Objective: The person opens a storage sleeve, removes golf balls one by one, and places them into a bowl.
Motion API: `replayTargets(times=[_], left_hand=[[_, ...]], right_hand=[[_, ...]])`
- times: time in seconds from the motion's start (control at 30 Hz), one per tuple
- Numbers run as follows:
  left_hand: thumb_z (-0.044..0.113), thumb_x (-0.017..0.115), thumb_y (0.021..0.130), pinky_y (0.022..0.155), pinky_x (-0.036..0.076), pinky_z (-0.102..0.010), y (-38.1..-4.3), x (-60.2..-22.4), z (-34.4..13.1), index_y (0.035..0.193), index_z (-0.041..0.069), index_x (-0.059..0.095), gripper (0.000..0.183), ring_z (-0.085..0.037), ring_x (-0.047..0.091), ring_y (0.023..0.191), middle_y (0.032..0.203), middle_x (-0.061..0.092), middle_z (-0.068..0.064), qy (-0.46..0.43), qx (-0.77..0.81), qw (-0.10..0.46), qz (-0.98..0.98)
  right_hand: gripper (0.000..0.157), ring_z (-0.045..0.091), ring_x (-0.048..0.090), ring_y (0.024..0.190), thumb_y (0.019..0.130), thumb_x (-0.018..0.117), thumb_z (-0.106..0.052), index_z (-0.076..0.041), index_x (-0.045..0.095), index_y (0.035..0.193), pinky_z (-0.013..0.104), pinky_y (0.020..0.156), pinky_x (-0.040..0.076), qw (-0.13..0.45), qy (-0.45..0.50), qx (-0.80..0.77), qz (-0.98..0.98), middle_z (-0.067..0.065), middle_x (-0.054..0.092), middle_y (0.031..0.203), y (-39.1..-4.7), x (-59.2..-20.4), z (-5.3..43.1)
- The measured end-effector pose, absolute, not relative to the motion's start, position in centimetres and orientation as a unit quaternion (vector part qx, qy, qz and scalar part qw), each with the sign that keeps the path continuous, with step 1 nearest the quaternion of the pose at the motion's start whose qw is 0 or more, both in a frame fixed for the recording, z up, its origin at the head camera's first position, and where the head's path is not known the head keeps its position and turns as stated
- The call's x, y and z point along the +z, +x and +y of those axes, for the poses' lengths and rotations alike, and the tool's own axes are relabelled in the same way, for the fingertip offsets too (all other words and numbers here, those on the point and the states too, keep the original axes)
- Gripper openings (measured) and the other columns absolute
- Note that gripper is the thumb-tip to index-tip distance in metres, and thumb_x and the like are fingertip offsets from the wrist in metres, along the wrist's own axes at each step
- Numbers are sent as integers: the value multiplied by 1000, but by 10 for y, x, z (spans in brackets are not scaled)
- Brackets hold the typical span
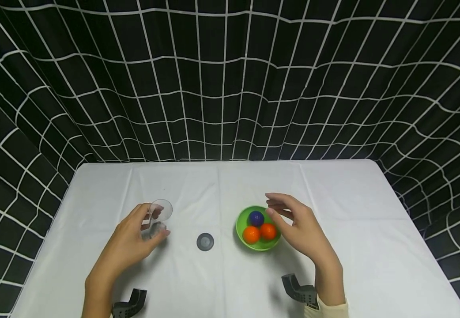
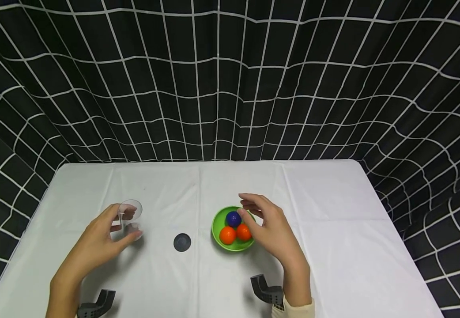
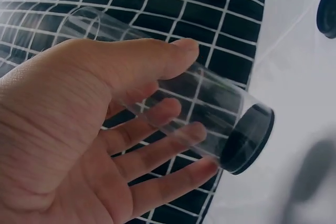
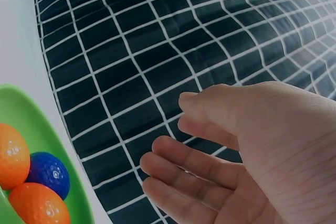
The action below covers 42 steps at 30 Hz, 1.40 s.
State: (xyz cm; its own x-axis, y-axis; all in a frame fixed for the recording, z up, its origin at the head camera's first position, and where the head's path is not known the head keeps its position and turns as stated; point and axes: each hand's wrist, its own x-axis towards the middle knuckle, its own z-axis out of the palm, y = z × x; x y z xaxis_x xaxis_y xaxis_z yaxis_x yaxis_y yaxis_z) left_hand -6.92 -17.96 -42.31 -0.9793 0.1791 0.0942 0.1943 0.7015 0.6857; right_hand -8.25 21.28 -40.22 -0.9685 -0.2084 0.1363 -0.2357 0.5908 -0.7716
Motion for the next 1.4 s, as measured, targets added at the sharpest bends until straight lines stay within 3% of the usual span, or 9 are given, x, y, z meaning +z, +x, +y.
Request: replayTargets(times=[0.33, 0.5, 0.67, 1.07, 1.17, 1.27, 1.33, 1.4], left_hand=[[40, 83, 82, 87, 54, -37, -75, -439, -194, 117, 27, 53, 48, -19, 69, 103, 124, 64, 3, -52, -399, -80, -912], [39, 84, 81, 85, 53, -35, -78, -449, -197, 116, 24, 54, 47, -15, 69, 100, 121, 65, 2, -54, -409, -90, -907], [38, 84, 82, 78, 49, -28, -83, -455, -199, 113, 22, 55, 45, -13, 64, 94, 106, 67, -1, -72, -395, -82, -912], [40, 86, 79, 71, 47, -24, -78, -454, -207, 113, 21, 55, 50, -15, 58, 81, 110, 69, -7, -70, -405, -106, -905], [42, 87, 76, 78, 50, -27, -77, -455, -209, 128, 23, 53, 66, -16, 62, 91, 117, 68, -5, -75, -400, -114, -906], [43, 89, 73, 99, 51, -41, -72, -457, -209, 151, 23, 38, 96, -24, 62, 117, 138, 60, -8, -97, -390, -116, -908], [39, 90, 72, 112, 43, -52, -67, -455, -212, 160, 22, 24, 111, -31, 51, 138, 153, 48, -11, -110, -383, -121, -909], [32, 88, 76, 118, 33, -58, -62, -451, -216, 162, 24, 18, 110, -35, 38, 149, 161, 37, -12, -107, -374, -125, -913]], right_hand=[[34, 14, 67, 115, 100, 63, -33, -25, 61, 133, 44, 103, 54, 9, 136, 446, -885, -5, 67, 129, -91, -405, 200], [33, 14, 67, 114, 100, 64, -31, -24, 62, 132, 44, 103, 54, 10, 141, 438, -888, -5, 68, 128, -94, -403, 201], [33, 15, 66, 116, 100, 63, -33, -25, 62, 132, 48, 104, 53, 11, 136, 433, -891, -5, 67, 130, -97, -401, 205], [34, 19, 67, 119, 100, 64, -34, -26, 62, 132, 49, 105, 52, 0, 135, 437, -889, -5, 66, 132, -93, -404, 204], [33, 18, 66, 119, 100, 63, -33, -27, 62, 132, 50, 105, 52, 11, 130, 437, -890, -5, 66, 132, -91, -401, 207], [31, 16, 67, 119, 100, 63, -32, -28, 63, 131, 46, 105, 53, 27, 122, 439, -890, -6, 66, 132, -87, -399, 214], [30, 15, 67, 117, 100, 63, -29, -27, 64, 130, 38, 103, 54, 44, 119, 438, -890, -6, 67, 130, -86, -401, 220], [29, 17, 67, 117, 100, 63, -27, -25, 65, 129, 33, 102, 55, 64, 118, 431, -892, -4, 67, 129, -87, -404, 227]])
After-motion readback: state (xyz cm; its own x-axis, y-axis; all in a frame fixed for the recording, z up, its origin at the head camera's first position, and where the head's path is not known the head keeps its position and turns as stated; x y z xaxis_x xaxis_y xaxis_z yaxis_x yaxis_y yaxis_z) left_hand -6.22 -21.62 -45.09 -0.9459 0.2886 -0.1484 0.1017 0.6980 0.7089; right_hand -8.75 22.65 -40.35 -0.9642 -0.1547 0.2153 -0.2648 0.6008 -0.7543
